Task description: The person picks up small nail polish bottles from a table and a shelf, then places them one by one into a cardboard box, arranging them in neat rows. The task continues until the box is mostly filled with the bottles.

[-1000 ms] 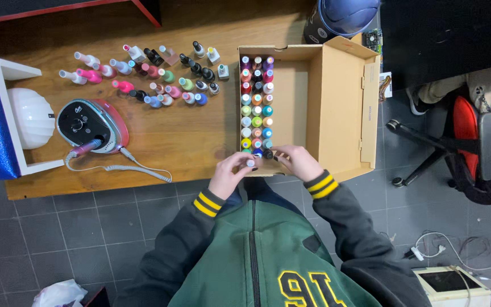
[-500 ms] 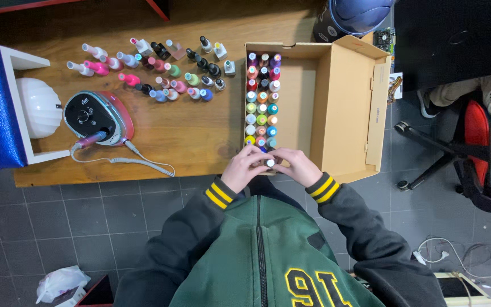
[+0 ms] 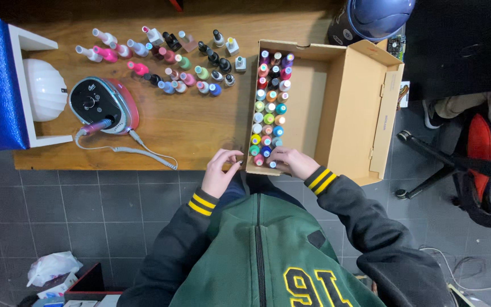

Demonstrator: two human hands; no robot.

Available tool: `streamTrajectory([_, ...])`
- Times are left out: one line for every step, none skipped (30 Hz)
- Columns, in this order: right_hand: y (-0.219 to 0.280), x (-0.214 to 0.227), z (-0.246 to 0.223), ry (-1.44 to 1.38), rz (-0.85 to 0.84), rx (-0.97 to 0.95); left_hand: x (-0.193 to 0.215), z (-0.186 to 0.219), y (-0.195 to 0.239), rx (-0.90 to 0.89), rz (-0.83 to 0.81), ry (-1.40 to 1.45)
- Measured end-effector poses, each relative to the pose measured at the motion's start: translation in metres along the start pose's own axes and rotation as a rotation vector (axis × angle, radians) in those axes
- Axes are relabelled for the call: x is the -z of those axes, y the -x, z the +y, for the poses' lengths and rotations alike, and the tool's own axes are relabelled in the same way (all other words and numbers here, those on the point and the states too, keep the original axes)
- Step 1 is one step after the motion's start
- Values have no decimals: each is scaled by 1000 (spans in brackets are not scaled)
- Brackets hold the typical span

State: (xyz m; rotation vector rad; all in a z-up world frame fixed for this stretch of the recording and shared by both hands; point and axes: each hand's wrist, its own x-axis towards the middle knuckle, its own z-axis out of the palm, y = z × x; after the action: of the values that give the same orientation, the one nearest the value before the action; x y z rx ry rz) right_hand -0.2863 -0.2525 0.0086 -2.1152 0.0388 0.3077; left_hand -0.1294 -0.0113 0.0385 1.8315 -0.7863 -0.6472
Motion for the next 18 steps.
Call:
streamTrajectory([-2,-2,4,1,-3,1,0,0,1,2,3,1])
streamTrajectory([-4,-4,9,83,-5,49,0,0,2,0,11,-2])
streamTrajectory([-6,-5,13,165,-6,97,1,-1,2,-2,17,-4])
streamTrajectory([-7,-7,16,165,-8,99,0,-1,3,-1,20,-4])
streamTrajectory([-8,-9,19,261,4,131,0,-1,3,-2,24,-5])
streamTrajectory([-8,-11,22,356,15,163,0,-2,2,-3,28,-7])
streamTrajectory([-9,-14,24,357,15,162,-1,-2,3,-4,28,-5])
streamTrajectory([-9,-17,26,405,41,177,-1,-1,3,-5,29,0])
streamTrajectory([-10,-19,28,452,68,192,-1,-1,3,-7,29,4])
streamTrajectory([-9,-18,26,453,69,191,-1,-2,3,-8,29,5])
streamTrajectory([-8,-17,25,456,70,158,-1,-2,2,-5,30,11])
streamTrajectory([-6,-15,23,459,72,125,-2,-3,2,-3,31,18])
streamTrajectory([-5,-12,18,459,73,124,-1,-3,3,-3,30,18])
streamTrajectory([-3,-8,13,365,109,88,-1,-3,3,0,33,16])
streamTrajectory([-1,-4,7,271,146,53,0,-2,3,2,36,13])
streamTrajectory([4,2,3,271,148,52,1,-3,3,1,35,13])
streamTrajectory([8,9,0,201,193,-10,3,-4,2,8,46,14])
streamTrajectory([12,16,-4,130,238,-71,5,-5,2,15,57,15])
